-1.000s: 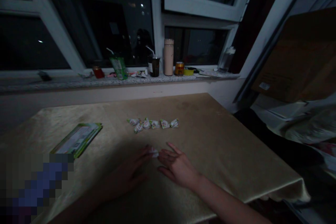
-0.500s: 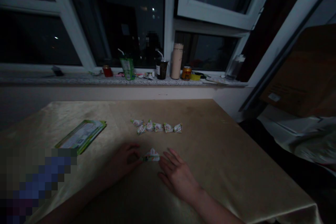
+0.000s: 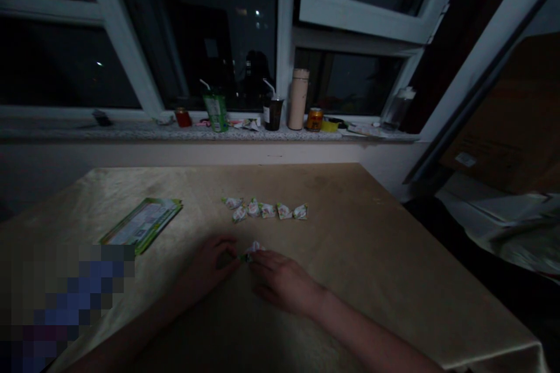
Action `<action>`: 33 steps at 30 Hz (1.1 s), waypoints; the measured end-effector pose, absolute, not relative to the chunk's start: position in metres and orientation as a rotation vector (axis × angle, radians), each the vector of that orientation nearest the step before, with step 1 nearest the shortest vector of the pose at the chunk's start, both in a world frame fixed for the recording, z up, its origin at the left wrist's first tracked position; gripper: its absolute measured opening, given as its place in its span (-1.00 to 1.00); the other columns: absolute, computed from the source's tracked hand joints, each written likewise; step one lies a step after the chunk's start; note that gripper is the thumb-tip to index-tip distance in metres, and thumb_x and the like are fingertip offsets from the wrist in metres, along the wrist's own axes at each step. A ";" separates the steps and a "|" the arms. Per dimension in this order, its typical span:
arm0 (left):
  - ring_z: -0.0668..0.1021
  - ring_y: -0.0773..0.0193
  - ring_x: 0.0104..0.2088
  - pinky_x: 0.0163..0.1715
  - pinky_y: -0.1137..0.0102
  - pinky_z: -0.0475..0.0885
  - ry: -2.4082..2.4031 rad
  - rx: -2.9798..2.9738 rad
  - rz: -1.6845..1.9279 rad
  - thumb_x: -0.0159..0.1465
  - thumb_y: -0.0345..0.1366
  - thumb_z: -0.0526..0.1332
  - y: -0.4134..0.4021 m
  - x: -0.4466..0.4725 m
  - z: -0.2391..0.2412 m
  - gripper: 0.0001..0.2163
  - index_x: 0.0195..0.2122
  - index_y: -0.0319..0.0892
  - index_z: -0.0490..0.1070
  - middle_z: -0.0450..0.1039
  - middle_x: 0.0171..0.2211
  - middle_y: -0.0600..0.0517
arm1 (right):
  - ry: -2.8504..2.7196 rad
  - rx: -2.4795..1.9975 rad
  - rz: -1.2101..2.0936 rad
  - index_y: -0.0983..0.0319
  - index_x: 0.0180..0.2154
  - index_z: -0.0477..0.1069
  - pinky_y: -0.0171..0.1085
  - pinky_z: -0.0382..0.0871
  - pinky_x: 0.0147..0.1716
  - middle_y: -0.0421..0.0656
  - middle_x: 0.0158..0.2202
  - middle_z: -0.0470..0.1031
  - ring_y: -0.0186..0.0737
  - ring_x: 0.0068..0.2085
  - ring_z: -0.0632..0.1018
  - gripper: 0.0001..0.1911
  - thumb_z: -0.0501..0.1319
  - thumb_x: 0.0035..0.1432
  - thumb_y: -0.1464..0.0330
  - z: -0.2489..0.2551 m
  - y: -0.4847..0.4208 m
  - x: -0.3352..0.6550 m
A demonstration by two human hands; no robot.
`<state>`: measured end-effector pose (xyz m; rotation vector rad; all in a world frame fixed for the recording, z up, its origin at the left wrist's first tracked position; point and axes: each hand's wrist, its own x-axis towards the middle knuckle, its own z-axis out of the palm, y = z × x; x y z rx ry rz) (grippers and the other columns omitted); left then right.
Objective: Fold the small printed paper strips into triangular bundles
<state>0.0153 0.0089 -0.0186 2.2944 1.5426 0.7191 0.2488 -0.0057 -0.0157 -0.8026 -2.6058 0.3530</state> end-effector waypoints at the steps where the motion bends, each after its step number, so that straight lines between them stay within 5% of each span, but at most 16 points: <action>1: 0.42 0.11 -0.02 0.03 0.23 0.30 1.551 2.290 0.726 0.19 -0.26 0.22 0.009 0.015 -0.018 -0.90 -0.30 -0.14 0.45 0.40 -0.08 -0.02 | -2.614 -0.801 0.377 0.30 0.14 0.25 -0.21 0.13 0.22 -0.03 0.21 0.25 -0.16 0.22 0.26 -0.53 0.13 0.22 0.33 -0.016 -0.005 0.246; 6: 0.44 0.11 -0.04 -0.02 0.24 0.34 1.611 2.267 0.740 0.19 -0.27 0.20 0.011 0.014 -0.020 -0.79 -0.14 -0.17 0.39 0.38 -0.09 -0.05 | -2.635 -0.817 0.442 0.31 0.22 0.14 -0.19 0.08 0.24 0.00 0.26 0.15 -0.16 0.27 0.17 -0.43 0.13 0.21 0.29 -0.016 -0.006 0.242; 14: 0.36 -0.03 0.01 0.04 -0.01 0.15 1.837 2.269 0.675 0.14 -0.21 0.25 0.011 0.009 -0.022 -0.87 -0.31 -0.10 0.49 0.37 -0.07 -0.04 | -2.696 -0.811 0.451 0.36 0.27 0.02 -0.16 0.00 0.27 0.04 0.31 0.01 -0.11 0.30 0.07 -0.31 0.12 0.21 0.18 -0.013 -0.008 0.244; 33: 0.51 0.15 -0.13 -0.05 0.22 0.33 1.634 2.334 0.558 0.26 -0.34 0.10 -0.001 0.015 -0.007 -0.81 -0.20 -0.08 0.50 0.53 -0.17 0.04 | -2.655 -0.803 0.433 0.33 0.25 0.07 -0.17 0.04 0.25 0.02 0.29 0.07 -0.13 0.29 0.11 -0.34 0.13 0.21 0.18 -0.019 -0.007 0.244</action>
